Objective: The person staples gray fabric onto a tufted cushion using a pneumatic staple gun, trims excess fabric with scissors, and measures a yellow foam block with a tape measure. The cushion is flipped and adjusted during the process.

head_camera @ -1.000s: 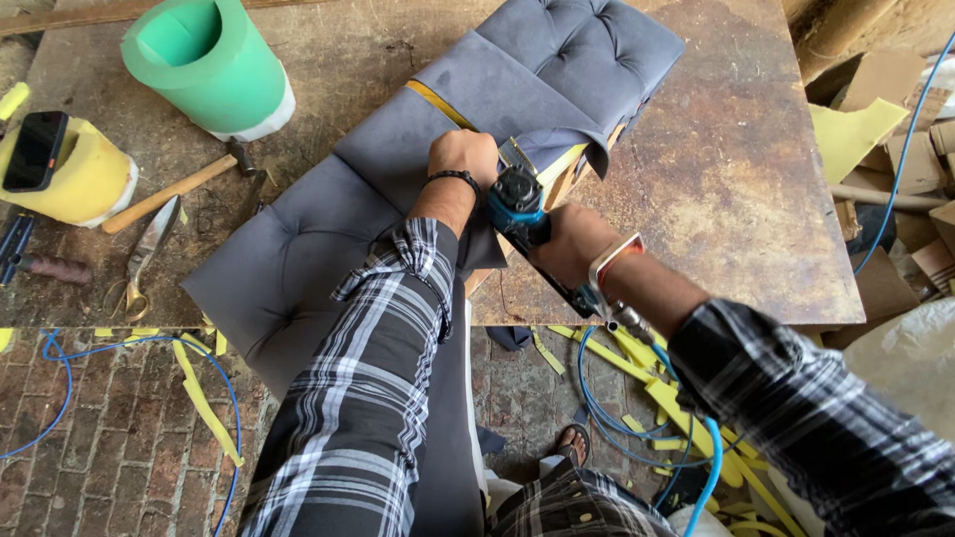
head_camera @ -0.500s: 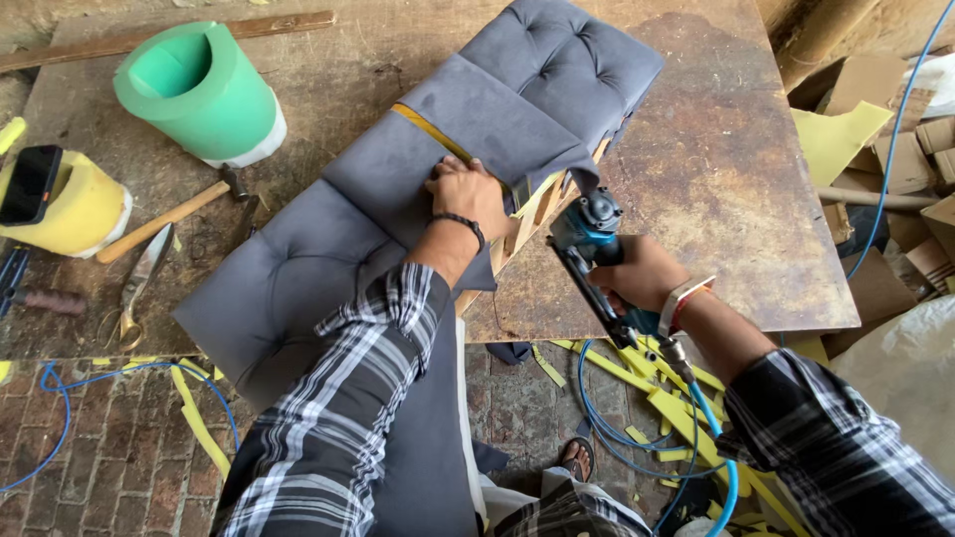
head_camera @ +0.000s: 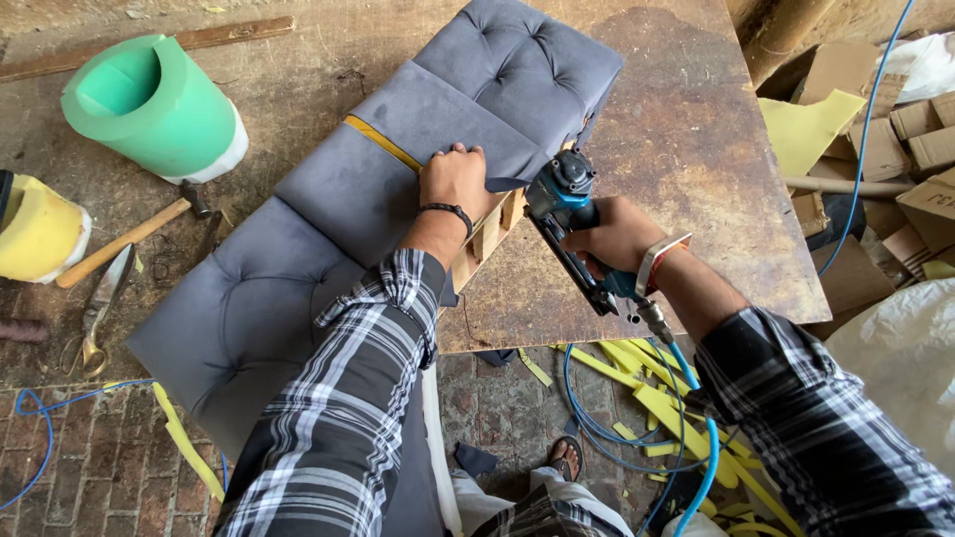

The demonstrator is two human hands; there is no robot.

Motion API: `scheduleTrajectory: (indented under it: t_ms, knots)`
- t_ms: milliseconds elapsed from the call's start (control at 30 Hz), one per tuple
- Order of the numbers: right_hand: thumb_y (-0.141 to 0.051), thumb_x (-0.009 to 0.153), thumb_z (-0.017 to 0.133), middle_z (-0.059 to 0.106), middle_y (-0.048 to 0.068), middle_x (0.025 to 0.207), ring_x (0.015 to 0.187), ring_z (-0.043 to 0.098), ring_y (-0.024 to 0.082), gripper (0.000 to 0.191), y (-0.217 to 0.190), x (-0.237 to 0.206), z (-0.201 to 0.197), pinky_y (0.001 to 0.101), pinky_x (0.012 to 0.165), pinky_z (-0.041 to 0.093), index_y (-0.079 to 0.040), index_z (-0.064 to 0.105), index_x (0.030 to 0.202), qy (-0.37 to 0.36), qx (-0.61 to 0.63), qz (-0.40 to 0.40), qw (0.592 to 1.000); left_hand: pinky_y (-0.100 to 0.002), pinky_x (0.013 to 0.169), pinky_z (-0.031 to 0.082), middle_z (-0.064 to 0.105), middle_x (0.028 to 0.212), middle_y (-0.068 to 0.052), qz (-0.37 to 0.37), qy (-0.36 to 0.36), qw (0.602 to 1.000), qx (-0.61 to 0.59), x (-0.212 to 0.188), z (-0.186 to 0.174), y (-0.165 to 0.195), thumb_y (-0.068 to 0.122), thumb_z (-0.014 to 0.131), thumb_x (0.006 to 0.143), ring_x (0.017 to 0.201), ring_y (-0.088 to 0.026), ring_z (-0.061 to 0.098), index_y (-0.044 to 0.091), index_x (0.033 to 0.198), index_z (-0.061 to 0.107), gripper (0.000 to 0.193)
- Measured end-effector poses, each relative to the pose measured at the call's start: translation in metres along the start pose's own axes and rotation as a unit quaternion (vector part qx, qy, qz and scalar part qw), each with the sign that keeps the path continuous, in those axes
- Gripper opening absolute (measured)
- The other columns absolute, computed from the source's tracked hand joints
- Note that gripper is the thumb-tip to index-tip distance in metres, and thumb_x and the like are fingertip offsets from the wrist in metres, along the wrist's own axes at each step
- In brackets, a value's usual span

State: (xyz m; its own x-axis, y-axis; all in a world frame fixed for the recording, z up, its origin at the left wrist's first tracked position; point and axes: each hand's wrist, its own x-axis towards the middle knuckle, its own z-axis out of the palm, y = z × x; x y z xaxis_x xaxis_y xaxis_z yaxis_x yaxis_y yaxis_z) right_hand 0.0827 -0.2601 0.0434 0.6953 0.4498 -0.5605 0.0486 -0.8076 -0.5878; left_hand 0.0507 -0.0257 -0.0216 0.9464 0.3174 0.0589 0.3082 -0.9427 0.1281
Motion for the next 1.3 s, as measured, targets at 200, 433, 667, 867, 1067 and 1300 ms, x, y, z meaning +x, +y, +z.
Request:
scheduleTrajectory:
  t_ms: [200,433,667,867,1067,1300]
  knots:
    - [-0.015,0.085,0.076,0.069,0.007,0.065,0.051,0.066,0.016,0.017,-0.018,0.017,-0.006,0.0325,0.049,0.054,0.000,0.070,0.080,-0.013,0.038,-0.042,0.998,-0.043,0.087,0.057,0.075,0.102,-0.011,0.028,-0.053,0.998,-0.006,0.017,-0.013,-0.013,0.035,0.080,0.078,0.098,-0.032,0.072,0.018,0.104,0.078,0.031]
    - [-0.011,0.083,0.073,0.065,0.009,0.059,0.047,0.063,0.018,0.021,-0.042,0.027,0.000,0.0340,0.045,0.051,0.004,0.066,0.070,-0.048,-0.001,-0.093,0.994,-0.040,0.091,0.057,0.075,0.105,-0.008,0.043,-0.104,0.994,0.013,0.024,-0.023,-0.016,0.033,0.080,0.080,0.103,-0.029,0.071,0.023,0.102,0.080,0.025]
    - [-0.008,0.084,0.071,0.067,0.010,0.060,0.047,0.064,0.019,0.022,-0.052,0.025,0.005,0.0341,0.046,0.052,0.004,0.066,0.067,-0.062,-0.038,-0.062,0.995,-0.038,0.094,0.056,0.074,0.113,-0.006,-0.003,-0.101,0.994,-0.050,0.029,-0.020,-0.018,0.026,0.080,0.082,0.106,-0.028,0.070,0.030,0.112,0.077,0.031]
    - [-0.009,0.085,0.071,0.067,0.011,0.059,0.047,0.064,0.019,0.024,-0.059,0.023,0.008,0.0338,0.047,0.053,0.005,0.065,0.066,-0.057,-0.060,-0.038,0.996,-0.039,0.093,0.057,0.074,0.113,-0.009,-0.004,-0.084,0.995,-0.057,0.031,-0.009,-0.020,0.023,0.076,0.088,0.107,-0.029,0.070,0.027,0.113,0.078,0.026]
    - [-0.011,0.089,0.071,0.067,0.010,0.061,0.049,0.065,0.019,0.025,-0.053,0.022,0.010,0.0340,0.048,0.052,0.006,0.066,0.071,-0.035,-0.086,-0.046,0.995,-0.039,0.092,0.056,0.074,0.111,-0.008,0.001,-0.072,0.995,-0.069,0.029,-0.010,-0.022,0.029,0.081,0.080,0.105,-0.030,0.071,0.030,0.116,0.077,0.036]
    - [-0.020,0.087,0.076,0.077,0.015,0.084,0.065,0.067,0.022,0.024,0.080,0.027,0.025,0.0379,0.061,0.057,-0.007,0.075,0.108,-0.101,-0.045,0.050,0.993,-0.039,0.098,0.053,0.072,0.123,-0.003,0.003,-0.049,0.994,-0.102,0.013,-0.007,-0.033,0.045,0.084,0.070,0.112,-0.028,0.068,0.032,0.125,0.073,0.057]
